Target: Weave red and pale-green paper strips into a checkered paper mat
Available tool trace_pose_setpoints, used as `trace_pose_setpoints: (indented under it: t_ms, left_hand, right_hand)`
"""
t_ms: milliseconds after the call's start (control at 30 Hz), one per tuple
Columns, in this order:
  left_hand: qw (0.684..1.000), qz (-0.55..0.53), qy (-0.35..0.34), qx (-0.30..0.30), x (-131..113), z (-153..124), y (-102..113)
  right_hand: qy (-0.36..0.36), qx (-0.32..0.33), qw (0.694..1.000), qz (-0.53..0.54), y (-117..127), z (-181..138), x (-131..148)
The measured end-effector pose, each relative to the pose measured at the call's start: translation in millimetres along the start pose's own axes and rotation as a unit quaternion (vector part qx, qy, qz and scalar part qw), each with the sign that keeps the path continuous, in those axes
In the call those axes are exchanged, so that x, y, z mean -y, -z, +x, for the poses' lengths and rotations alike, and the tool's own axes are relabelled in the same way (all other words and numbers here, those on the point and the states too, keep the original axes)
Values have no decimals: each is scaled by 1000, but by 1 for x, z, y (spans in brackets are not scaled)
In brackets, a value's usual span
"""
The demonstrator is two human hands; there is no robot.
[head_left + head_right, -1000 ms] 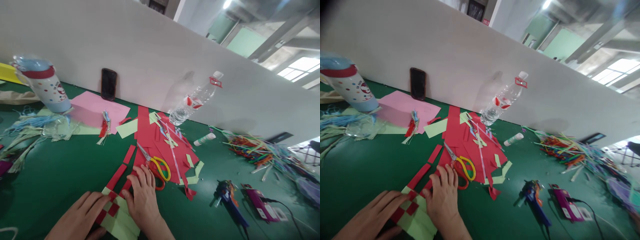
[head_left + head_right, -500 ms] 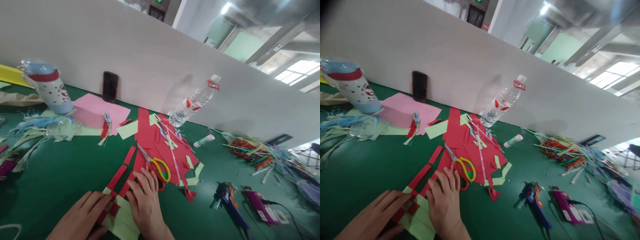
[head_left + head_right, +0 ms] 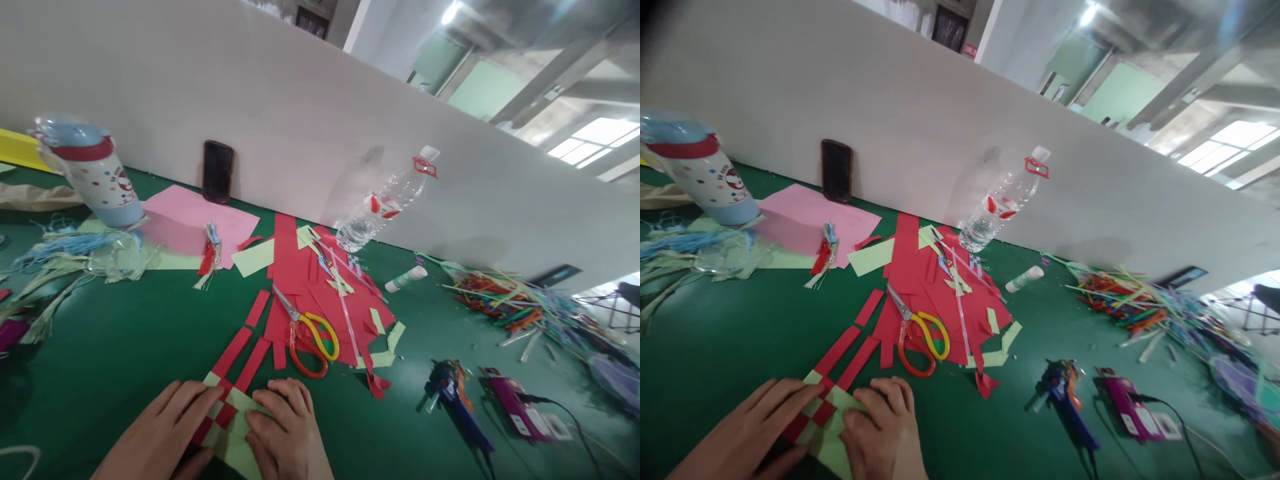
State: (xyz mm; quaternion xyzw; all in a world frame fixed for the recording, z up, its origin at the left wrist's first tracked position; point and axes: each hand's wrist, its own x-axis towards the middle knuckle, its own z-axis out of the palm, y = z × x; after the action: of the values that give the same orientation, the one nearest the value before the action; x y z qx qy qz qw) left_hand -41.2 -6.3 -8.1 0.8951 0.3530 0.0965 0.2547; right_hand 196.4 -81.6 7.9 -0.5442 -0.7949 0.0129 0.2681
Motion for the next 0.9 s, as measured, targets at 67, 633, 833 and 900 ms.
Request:
trace_pose_setpoints:
  t_ms: [67,633,833,900]
  left_hand:
    - [1000,4,-8,2,-1,1,2]
    - [983,168,-49,-51,-11,-3,-14]
    - [980,189,-44,-45,-10,-3,-15]
    - [978,196,-50,-44,-8,-5,-15]
  right_hand:
    - [9,-2,1000,4,-2,-4,-1]
    - [67,-56,996,19,-33,-33,-6]
    - [59,-52,996,29,-32,-33,-7]
    - [63,-55,996,36,-29,-31,-6]
